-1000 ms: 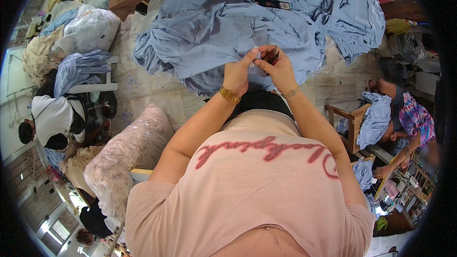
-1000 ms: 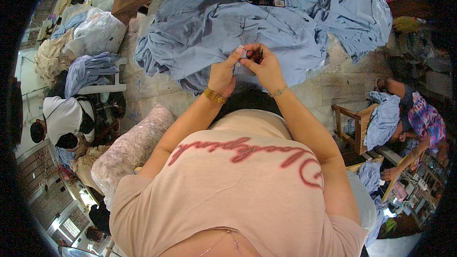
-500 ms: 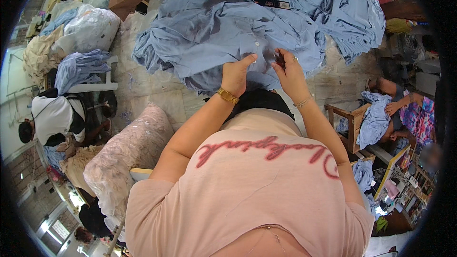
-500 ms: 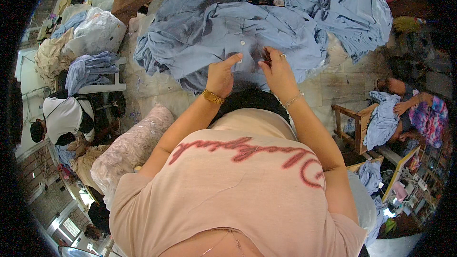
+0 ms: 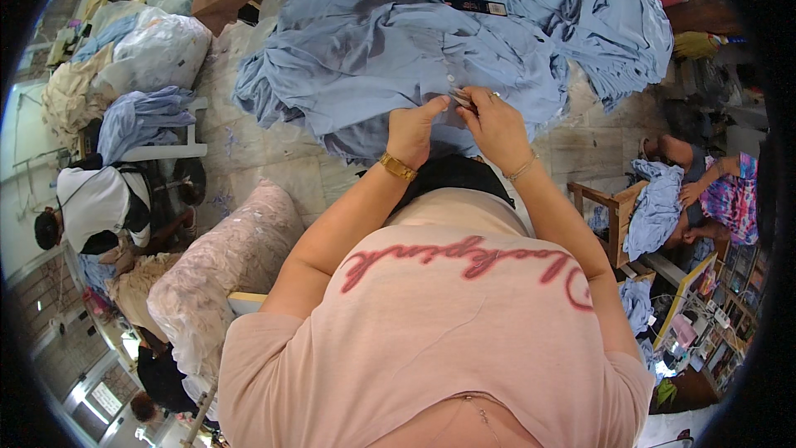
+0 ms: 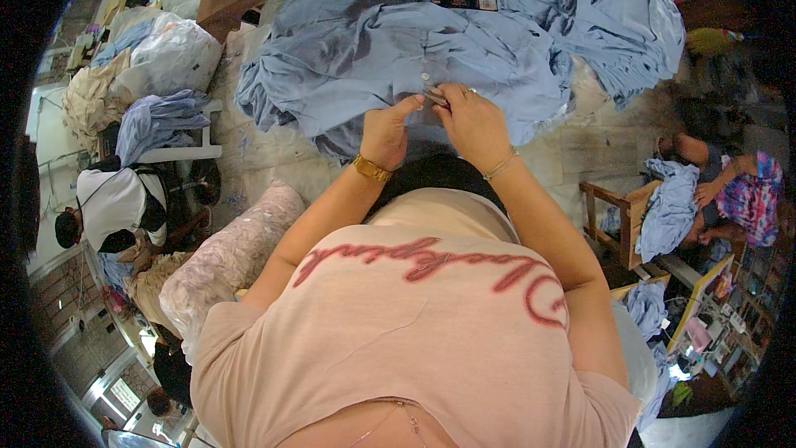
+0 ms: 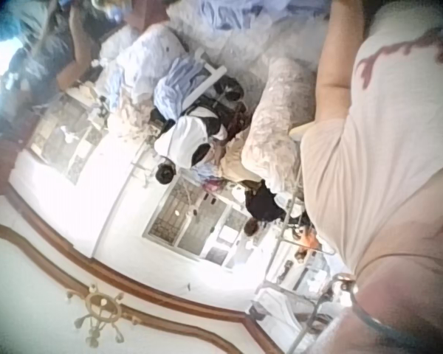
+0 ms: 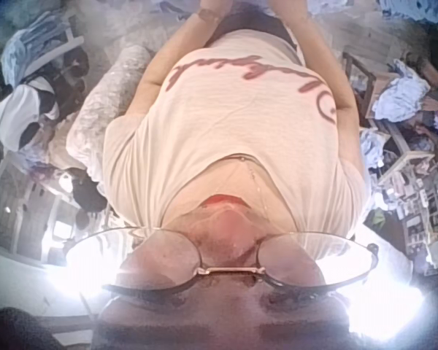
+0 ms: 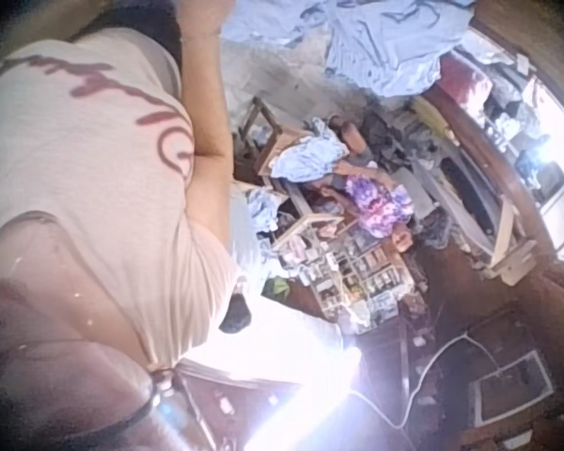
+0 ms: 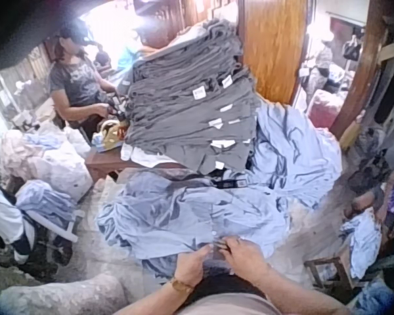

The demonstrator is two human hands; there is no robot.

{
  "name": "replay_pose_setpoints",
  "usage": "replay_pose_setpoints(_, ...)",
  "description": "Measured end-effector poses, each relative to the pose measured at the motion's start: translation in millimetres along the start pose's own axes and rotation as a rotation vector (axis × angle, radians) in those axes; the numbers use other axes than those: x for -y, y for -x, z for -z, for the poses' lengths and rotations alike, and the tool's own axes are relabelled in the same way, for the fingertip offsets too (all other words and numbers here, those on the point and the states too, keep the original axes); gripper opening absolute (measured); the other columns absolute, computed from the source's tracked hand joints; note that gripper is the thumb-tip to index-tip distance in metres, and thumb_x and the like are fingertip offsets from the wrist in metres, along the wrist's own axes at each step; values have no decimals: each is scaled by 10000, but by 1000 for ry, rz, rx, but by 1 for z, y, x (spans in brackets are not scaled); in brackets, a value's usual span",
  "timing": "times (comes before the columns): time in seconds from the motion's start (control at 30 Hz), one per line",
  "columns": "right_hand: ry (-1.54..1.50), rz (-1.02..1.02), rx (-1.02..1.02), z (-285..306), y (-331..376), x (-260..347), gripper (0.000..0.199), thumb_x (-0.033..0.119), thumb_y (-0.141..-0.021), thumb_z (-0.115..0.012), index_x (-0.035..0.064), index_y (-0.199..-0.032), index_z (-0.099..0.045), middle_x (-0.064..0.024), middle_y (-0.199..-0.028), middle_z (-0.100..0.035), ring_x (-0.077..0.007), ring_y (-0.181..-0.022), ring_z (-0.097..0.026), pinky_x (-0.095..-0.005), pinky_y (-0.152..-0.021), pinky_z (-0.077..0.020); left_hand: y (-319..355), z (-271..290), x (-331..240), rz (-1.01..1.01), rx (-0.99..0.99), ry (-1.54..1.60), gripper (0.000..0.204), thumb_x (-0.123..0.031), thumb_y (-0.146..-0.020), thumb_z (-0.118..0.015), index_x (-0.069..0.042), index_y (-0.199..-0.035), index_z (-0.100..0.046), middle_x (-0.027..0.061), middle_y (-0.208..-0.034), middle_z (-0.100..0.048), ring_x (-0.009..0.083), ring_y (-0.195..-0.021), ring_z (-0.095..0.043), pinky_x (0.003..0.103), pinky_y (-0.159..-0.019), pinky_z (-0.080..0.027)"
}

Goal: The person picks up, unfolds, and spreads out several blue button-down shirts from a pile on a table to look at the front panels and buttons.

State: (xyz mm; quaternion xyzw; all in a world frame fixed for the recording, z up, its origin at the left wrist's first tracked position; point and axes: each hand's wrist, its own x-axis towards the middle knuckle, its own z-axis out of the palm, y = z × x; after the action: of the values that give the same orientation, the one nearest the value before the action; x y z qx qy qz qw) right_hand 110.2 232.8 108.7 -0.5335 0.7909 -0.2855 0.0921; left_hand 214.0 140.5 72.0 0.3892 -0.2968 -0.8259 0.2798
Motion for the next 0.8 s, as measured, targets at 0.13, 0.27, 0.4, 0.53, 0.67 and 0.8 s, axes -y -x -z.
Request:
replay_pose_setpoints(0.13, -8, -7, 30, 2, -2, 2, 187, 154, -771, -549, 52, -920, -503, -107, -837, -579, -276, -743, -572, -355, -626, -455, -1, 0, 0, -5, 1, 9, 146, -12, -664, -666, 42, -779, -595, 80, -779, -599, 149, -734, -557, 247, -669, -408)
replay_pose_setpoints(0.27, -10, -26, 41, 1, -2, 1, 185, 159, -780, -539, 53, -927, -507, -110, -837, -580, -281, -747, -572, -362, -625, -455, 1, -1, -2, -5, 10, 22, 150, -16, -661, -670, 43, -777, -596, 81, -778, -598, 144, -721, -554, 248, -650, -402)
replay_pose_setpoints(0.4, -45, -50, 58, -1, -2, 0, 193, 171, -791, -527, 54, -943, -509, -118, -846, -580, -288, -758, -571, -371, -629, -454, -1, 0, -1, 2, 14, 36, 151, -16, -658, -672, 42, -775, -596, 77, -774, -595, 144, -718, -552, 252, -647, -399)
replay_pose_setpoints(0.53, -72, -87, 15, -3, -1, -6, 202, 169, -808, -516, 44, -966, -506, -137, -850, -579, -298, -770, -573, -374, -633, -452, 1, -1, -5, 49, 9, 34, 180, -1, -655, -663, 31, -814, -585, 66, -803, -590, 153, -743, -552, 264, -659, -408)
replay_pose_setpoints(0.67, -332, -242, -250, -21, 2, -26, 225, 171, -801, -554, 22, -962, -504, -110, -778, -577, -236, -677, -571, -320, -596, -441, 0, -2, -7, 61, 91, 58, 253, 19, -666, -632, 13, -906, -554, 56, -871, -581, 173, -790, -556, 289, -689, -428)
replay_pose_setpoints(0.8, -581, -388, -112, -12, 12, -22, 279, 199, -748, -637, 19, -919, -511, -22, -684, -507, -112, -588, -447, -240, -550, -385, 0, 0, -8, 124, 102, 109, 245, -4, -697, -627, -1, -928, -546, 54, -888, -577, 170, -795, -556, 289, -693, -438)
